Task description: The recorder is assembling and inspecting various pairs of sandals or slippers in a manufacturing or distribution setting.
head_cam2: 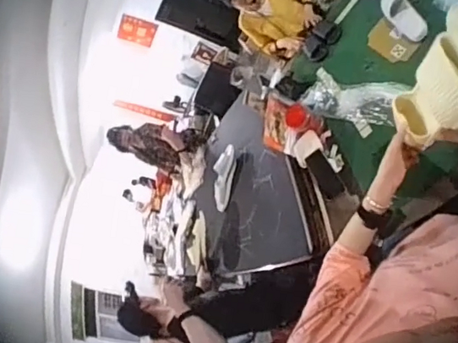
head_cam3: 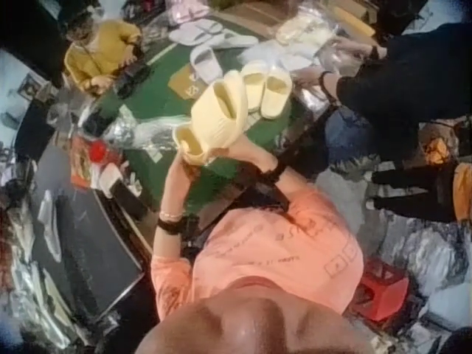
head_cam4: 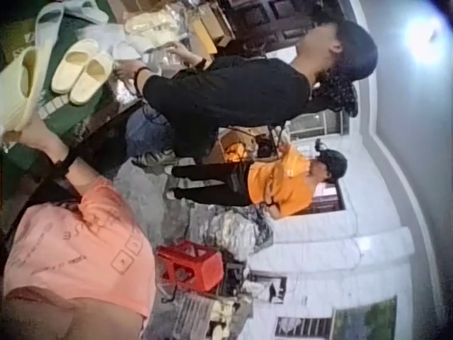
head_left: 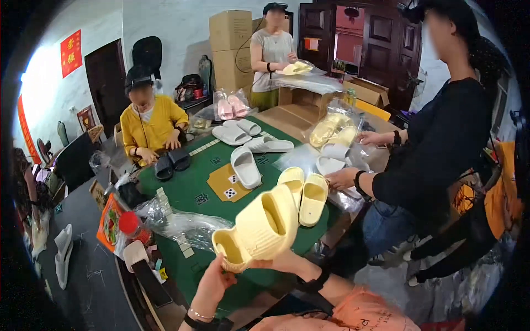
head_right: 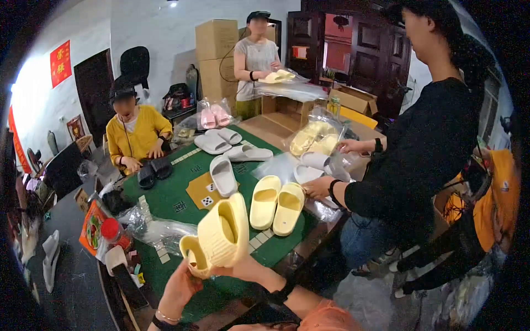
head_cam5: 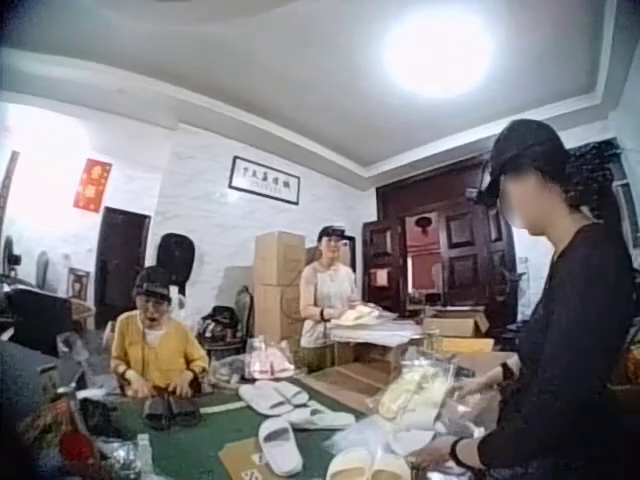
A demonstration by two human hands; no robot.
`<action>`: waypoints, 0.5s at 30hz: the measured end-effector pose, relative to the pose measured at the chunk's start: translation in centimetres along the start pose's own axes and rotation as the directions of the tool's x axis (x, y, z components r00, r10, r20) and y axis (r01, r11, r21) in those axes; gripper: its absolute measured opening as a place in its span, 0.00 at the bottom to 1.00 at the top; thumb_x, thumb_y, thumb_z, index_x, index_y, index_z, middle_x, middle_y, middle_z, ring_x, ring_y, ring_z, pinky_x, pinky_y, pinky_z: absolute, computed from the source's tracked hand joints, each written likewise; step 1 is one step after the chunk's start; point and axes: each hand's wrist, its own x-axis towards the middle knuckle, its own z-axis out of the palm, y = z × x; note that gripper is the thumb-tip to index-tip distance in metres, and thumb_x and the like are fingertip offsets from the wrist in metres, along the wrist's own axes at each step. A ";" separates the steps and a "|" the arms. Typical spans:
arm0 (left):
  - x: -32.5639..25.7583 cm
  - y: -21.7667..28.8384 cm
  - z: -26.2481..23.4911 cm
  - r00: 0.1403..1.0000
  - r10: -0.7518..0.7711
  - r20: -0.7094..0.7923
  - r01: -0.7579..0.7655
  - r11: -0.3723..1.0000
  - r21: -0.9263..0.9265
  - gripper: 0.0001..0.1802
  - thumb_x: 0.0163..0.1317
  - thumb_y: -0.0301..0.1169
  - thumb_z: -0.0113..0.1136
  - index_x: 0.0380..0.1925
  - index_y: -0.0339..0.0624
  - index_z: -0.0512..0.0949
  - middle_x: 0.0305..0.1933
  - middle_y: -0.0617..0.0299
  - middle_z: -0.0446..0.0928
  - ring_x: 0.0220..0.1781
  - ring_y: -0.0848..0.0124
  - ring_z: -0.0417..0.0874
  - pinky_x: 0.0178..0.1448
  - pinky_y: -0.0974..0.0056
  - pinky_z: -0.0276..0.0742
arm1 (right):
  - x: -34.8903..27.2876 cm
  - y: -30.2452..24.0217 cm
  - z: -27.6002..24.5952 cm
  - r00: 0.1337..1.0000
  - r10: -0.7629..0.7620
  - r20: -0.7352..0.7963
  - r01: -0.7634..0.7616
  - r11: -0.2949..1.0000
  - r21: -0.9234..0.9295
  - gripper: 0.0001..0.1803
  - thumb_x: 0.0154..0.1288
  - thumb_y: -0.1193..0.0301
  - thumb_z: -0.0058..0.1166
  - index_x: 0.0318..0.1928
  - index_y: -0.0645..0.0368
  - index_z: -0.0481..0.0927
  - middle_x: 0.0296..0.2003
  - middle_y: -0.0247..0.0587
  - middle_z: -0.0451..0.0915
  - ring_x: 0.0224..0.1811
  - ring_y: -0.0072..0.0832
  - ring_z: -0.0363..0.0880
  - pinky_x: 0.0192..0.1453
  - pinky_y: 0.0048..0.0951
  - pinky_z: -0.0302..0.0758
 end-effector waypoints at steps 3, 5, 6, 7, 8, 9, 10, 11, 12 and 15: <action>0.9 -0.4 -0.1 0.993 0.090 -0.075 -0.074 0.978 0.197 0.18 0.57 0.42 0.51 0.41 0.42 0.67 0.29 0.64 0.69 0.23 0.76 0.67 0.28 0.71 0.66 | -1.6 0.2 0.0 0.997 -0.004 -0.074 0.001 0.999 -0.044 0.36 0.48 0.68 0.63 0.57 0.59 0.61 0.54 0.39 0.66 0.56 0.29 0.65 0.59 0.30 0.62; 0.2 0.4 0.0 0.946 0.272 -0.175 -0.194 0.910 0.366 0.20 0.54 0.38 0.53 0.44 0.41 0.65 0.31 0.65 0.69 0.25 0.77 0.67 0.27 0.72 0.65 | -2.2 -0.4 -0.2 0.979 -0.128 -0.156 0.118 0.990 -0.074 0.36 0.48 0.69 0.63 0.57 0.60 0.61 0.54 0.39 0.66 0.56 0.29 0.65 0.59 0.30 0.62; 1.0 0.6 -2.4 0.895 0.418 -0.153 -0.312 0.834 0.456 0.21 0.52 0.35 0.54 0.45 0.39 0.64 0.34 0.65 0.70 0.29 0.78 0.69 0.28 0.73 0.65 | -2.5 -0.5 -0.4 0.938 -0.250 -0.240 0.230 0.967 -0.109 0.36 0.48 0.70 0.63 0.57 0.60 0.60 0.54 0.40 0.65 0.56 0.30 0.64 0.59 0.30 0.62; 0.3 1.5 -2.8 0.886 0.433 -0.166 -0.312 0.821 0.479 0.23 0.51 0.34 0.55 0.47 0.38 0.63 0.36 0.64 0.70 0.32 0.77 0.70 0.31 0.72 0.67 | -2.4 -1.0 -1.4 0.912 -0.311 -0.269 0.305 0.950 -0.067 0.35 0.48 0.71 0.62 0.57 0.61 0.61 0.54 0.40 0.65 0.55 0.30 0.65 0.59 0.30 0.63; -0.6 2.7 -3.0 0.876 0.444 -0.187 -0.303 0.809 0.504 0.25 0.50 0.32 0.56 0.48 0.38 0.63 0.38 0.64 0.70 0.36 0.75 0.72 0.34 0.72 0.68 | -2.0 -1.9 -2.6 0.883 -0.359 -0.303 0.371 0.928 -0.018 0.35 0.48 0.71 0.62 0.57 0.62 0.61 0.54 0.40 0.66 0.55 0.29 0.65 0.58 0.29 0.63; -0.5 3.4 -4.4 0.846 0.521 -0.111 -0.376 0.731 0.569 0.27 0.47 0.31 0.57 0.49 0.37 0.63 0.40 0.61 0.70 0.39 0.71 0.72 0.39 0.70 0.69 | -1.9 -2.3 -3.2 0.905 -0.320 -0.282 0.339 0.941 0.020 0.35 0.48 0.71 0.62 0.57 0.62 0.61 0.54 0.40 0.66 0.55 0.29 0.65 0.58 0.29 0.63; -0.6 3.7 -5.7 0.812 0.582 -0.035 -0.436 0.646 0.626 0.30 0.44 0.31 0.59 0.50 0.36 0.62 0.42 0.58 0.70 0.43 0.67 0.73 0.44 0.67 0.70 | -2.0 -2.5 -3.8 0.940 -0.198 -0.276 0.223 0.973 0.062 0.31 0.51 0.72 0.59 0.56 0.63 0.62 0.52 0.40 0.67 0.53 0.28 0.66 0.55 0.28 0.65; -1.3 4.5 -5.9 0.780 0.625 0.025 -0.370 0.430 0.824 0.33 0.41 0.31 0.61 0.51 0.35 0.62 0.43 0.55 0.69 0.45 0.62 0.72 0.47 0.65 0.69 | -2.2 -2.4 -4.3 0.961 -0.064 -0.268 0.095 0.990 0.104 0.28 0.53 0.73 0.56 0.55 0.64 0.63 0.50 0.39 0.69 0.51 0.26 0.68 0.53 0.26 0.67; -1.5 5.5 -6.0 0.773 0.626 0.108 -0.274 0.175 0.946 0.36 0.38 0.31 0.62 0.51 0.34 0.62 0.43 0.52 0.69 0.46 0.58 0.72 0.50 0.63 0.68 | -2.0 -1.8 -4.1 0.962 0.071 -0.263 -0.035 0.990 0.138 0.25 0.56 0.73 0.53 0.54 0.65 0.64 0.47 0.38 0.71 0.49 0.24 0.69 0.50 0.25 0.69; -4.0 6.7 -5.1 0.803 0.565 0.190 -0.217 -0.020 0.976 0.40 0.34 0.34 0.63 0.52 0.34 0.62 0.43 0.48 0.67 0.46 0.53 0.71 0.50 0.61 0.68 | 0.0 1.0 -2.0 0.940 0.287 -0.183 -0.244 0.943 0.227 0.20 0.60 0.74 0.48 0.53 0.64 0.65 0.45 0.37 0.72 0.44 0.20 0.71 0.45 0.22 0.70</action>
